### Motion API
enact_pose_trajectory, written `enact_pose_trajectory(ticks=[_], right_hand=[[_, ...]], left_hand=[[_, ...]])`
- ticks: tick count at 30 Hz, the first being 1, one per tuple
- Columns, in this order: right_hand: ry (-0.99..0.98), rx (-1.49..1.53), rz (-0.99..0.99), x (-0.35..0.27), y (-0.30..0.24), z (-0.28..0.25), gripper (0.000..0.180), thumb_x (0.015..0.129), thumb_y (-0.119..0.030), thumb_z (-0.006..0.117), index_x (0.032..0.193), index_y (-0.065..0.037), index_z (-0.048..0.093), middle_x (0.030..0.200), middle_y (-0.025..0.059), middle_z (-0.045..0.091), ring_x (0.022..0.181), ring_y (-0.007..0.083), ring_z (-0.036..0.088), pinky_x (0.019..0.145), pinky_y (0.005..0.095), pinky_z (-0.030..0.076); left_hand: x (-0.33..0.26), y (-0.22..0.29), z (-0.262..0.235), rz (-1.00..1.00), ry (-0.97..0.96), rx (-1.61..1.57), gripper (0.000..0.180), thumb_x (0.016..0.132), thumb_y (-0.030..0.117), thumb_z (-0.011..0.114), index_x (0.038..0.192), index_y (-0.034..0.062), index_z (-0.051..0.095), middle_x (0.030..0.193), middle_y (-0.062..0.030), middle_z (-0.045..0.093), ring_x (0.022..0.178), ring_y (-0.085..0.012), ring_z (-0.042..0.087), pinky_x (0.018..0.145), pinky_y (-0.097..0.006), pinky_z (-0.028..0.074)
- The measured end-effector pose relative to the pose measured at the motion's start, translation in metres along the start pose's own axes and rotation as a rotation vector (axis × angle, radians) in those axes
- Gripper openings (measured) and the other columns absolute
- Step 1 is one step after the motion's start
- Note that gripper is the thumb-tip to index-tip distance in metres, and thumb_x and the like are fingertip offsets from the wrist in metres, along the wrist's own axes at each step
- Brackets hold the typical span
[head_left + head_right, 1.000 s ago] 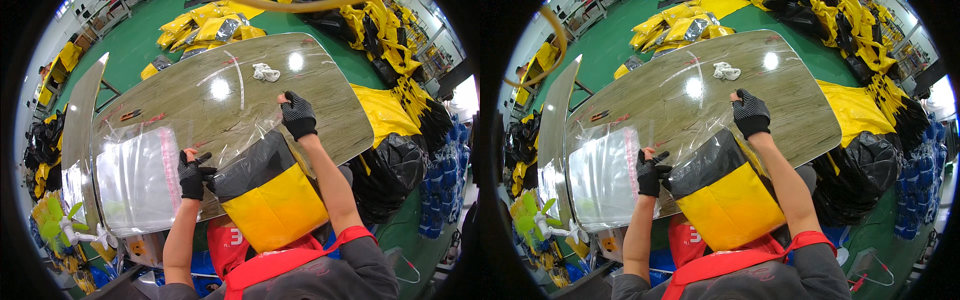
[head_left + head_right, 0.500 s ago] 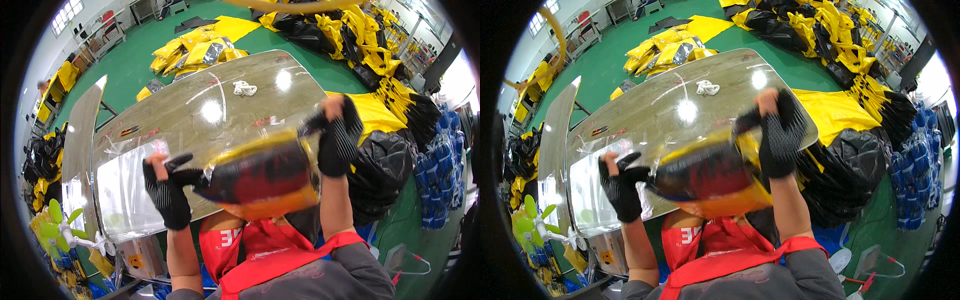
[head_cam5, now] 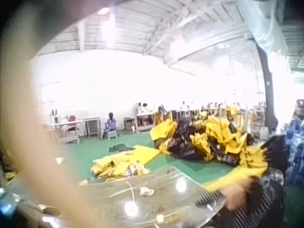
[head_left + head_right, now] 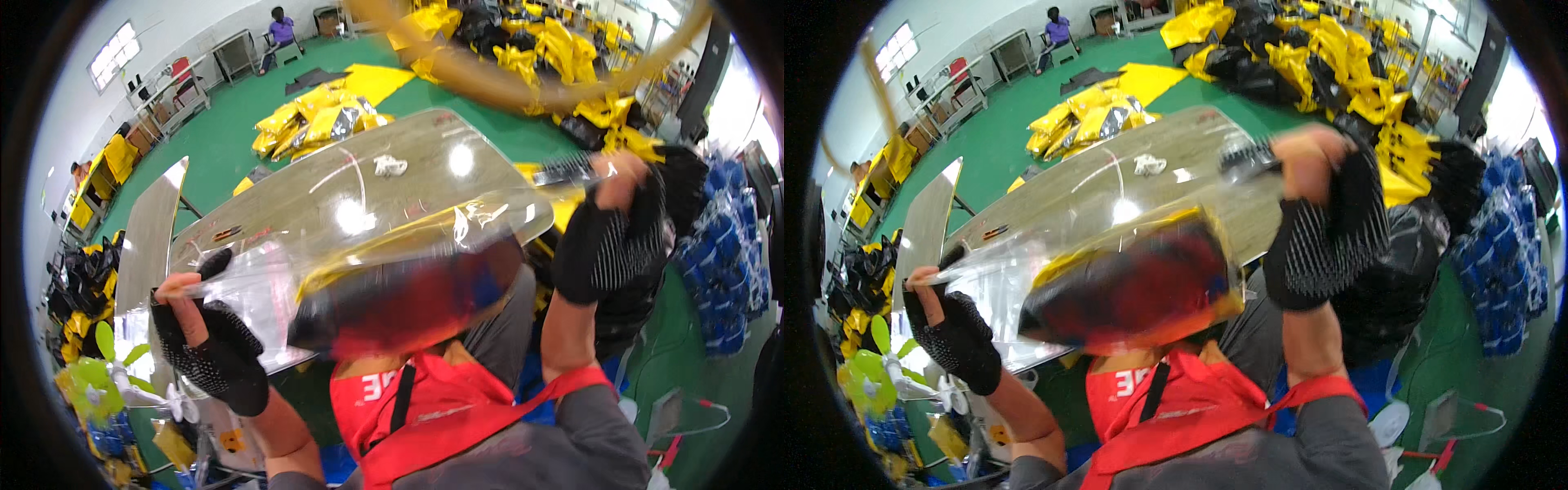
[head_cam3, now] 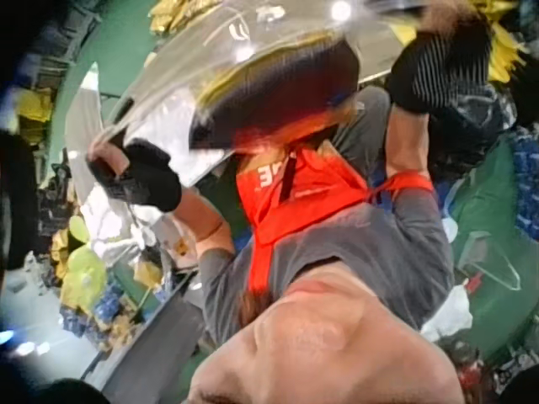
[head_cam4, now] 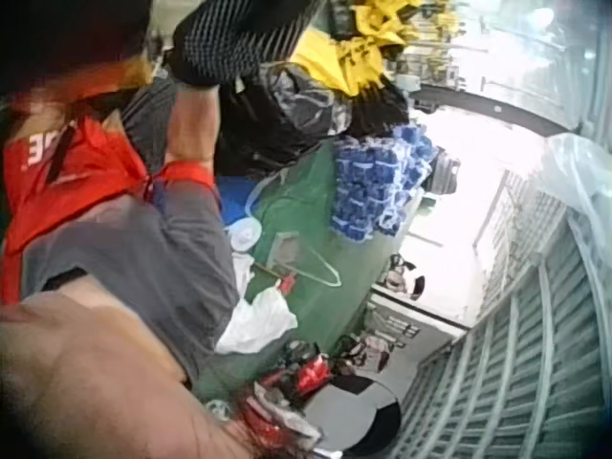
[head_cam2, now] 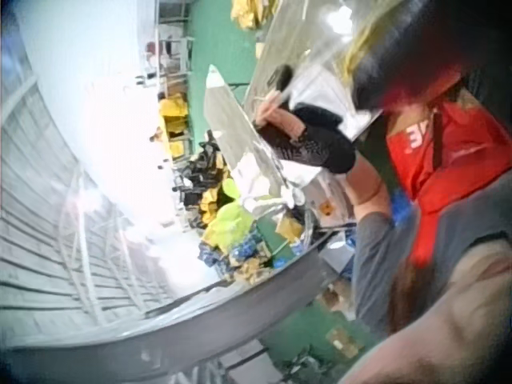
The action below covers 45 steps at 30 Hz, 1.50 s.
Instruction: The person repeatedly folds yellow and black pouches and places them into clear plastic bags on a workbench. The person handles each pouch individually, folds it, and inserts it into a bag, repeating this process throughout the clip.
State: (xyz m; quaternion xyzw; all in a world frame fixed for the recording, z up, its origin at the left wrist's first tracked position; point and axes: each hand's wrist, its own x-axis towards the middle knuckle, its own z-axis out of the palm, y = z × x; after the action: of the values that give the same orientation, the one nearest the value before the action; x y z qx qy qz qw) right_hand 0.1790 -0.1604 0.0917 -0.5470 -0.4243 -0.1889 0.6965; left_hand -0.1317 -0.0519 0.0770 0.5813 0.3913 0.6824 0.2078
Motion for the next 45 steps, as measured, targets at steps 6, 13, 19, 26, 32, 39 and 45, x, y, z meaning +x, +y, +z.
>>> enact_pose_trajectory(ticks=[6, 13, 19, 26, 32, 39, 45], right_hand=[[-0.034, 0.065, -0.212, -0.015, -0.051, -0.034, 0.020, 0.094, -0.017, 0.055, 0.088, 0.002, 0.059, 0.081, 0.0089, 0.060, 0.074, 0.0152, 0.055, 0.072, 0.0274, 0.044], [-0.584, 0.616, 0.476, -0.063, 0.051, 0.041, 0.016, 0.094, -0.010, 0.056, 0.088, 0.003, 0.059, 0.078, 0.0093, 0.063, 0.067, 0.0140, 0.062, 0.062, 0.0277, 0.052], [-0.673, 0.368, 0.747, -0.146, 0.175, 0.111, 0.026, 0.093, -0.021, 0.058, 0.085, 0.003, 0.064, 0.069, 0.0085, 0.066, 0.060, 0.0135, 0.061, 0.058, 0.0278, 0.049], [-0.720, 0.025, 0.639, -0.154, 0.249, 0.116, 0.023, 0.088, -0.020, 0.061, 0.085, 0.002, 0.067, 0.069, 0.0096, 0.066, 0.061, 0.0147, 0.063, 0.058, 0.0302, 0.049], [-0.899, 0.228, 1.236, -0.160, 0.260, 0.131, 0.043, 0.092, -0.042, 0.055, 0.090, -0.002, 0.070, 0.079, 0.0099, 0.069, 0.066, 0.0147, 0.063, 0.058, 0.0283, 0.048], [-0.955, 0.162, 1.163, -0.146, 0.246, 0.120, 0.044, 0.094, -0.045, 0.053, 0.108, -0.006, 0.069, 0.093, 0.0054, 0.069, 0.048, 0.0100, 0.045, 0.049, 0.0262, 0.041], [-0.961, 0.502, 1.444, -0.118, 0.222, 0.124, 0.045, 0.096, -0.043, 0.049, 0.125, -0.009, 0.057, 0.104, 0.0099, 0.069, 0.045, 0.0062, 0.043, 0.046, 0.0226, 0.039]], left_hand=[[-0.003, 0.035, -0.044, -0.064, -0.040, -0.090, 0.025, 0.099, 0.025, 0.049, 0.085, 0.0044, 0.055, 0.076, 0.0012, 0.045, 0.057, -0.0044, 0.035, 0.050, -0.019, 0.026], [0.021, -0.092, -0.030, -0.329, -0.675, 0.045, 0.028, 0.095, 0.021, 0.048, 0.110, -0.0011, 0.059, 0.101, -0.0126, 0.062, 0.077, -0.0209, 0.064, 0.073, -0.032, 0.049], [-0.084, -0.160, 0.074, 0.449, -0.499, 0.383, 0.054, 0.088, 0.014, 0.056, 0.138, 0.0047, 0.041, 0.129, -0.0215, 0.054, 0.117, -0.0407, 0.052, 0.099, -0.041, 0.042], [-0.121, -0.159, 0.108, 0.363, -1.291, 0.389, 0.048, 0.096, 0.034, 0.040, 0.133, 0.0044, 0.047, 0.133, -0.0205, 0.050, 0.126, -0.0362, 0.045, 0.110, -0.045, 0.029], [-0.113, -0.181, 0.101, 0.196, -1.097, 0.370, 0.040, 0.093, 0.022, 0.050, 0.127, 0.0024, 0.053, 0.130, -0.0231, 0.052, 0.125, -0.0385, 0.046, 0.107, -0.044, 0.033], [-0.060, -0.265, 0.072, 0.096, -0.527, 1.010, 0.075, 0.080, 0.029, 0.071, 0.139, -0.0030, 0.037, 0.125, -0.0255, 0.053, 0.109, -0.0390, 0.056, 0.091, -0.041, 0.046], [0.005, -0.307, 0.050, -0.821, -0.775, 0.027, 0.032, 0.086, 0.027, 0.065, 0.104, -0.0002, 0.068, 0.089, -0.0076, 0.072, 0.055, -0.0079, 0.055, 0.055, -0.023, 0.043]])
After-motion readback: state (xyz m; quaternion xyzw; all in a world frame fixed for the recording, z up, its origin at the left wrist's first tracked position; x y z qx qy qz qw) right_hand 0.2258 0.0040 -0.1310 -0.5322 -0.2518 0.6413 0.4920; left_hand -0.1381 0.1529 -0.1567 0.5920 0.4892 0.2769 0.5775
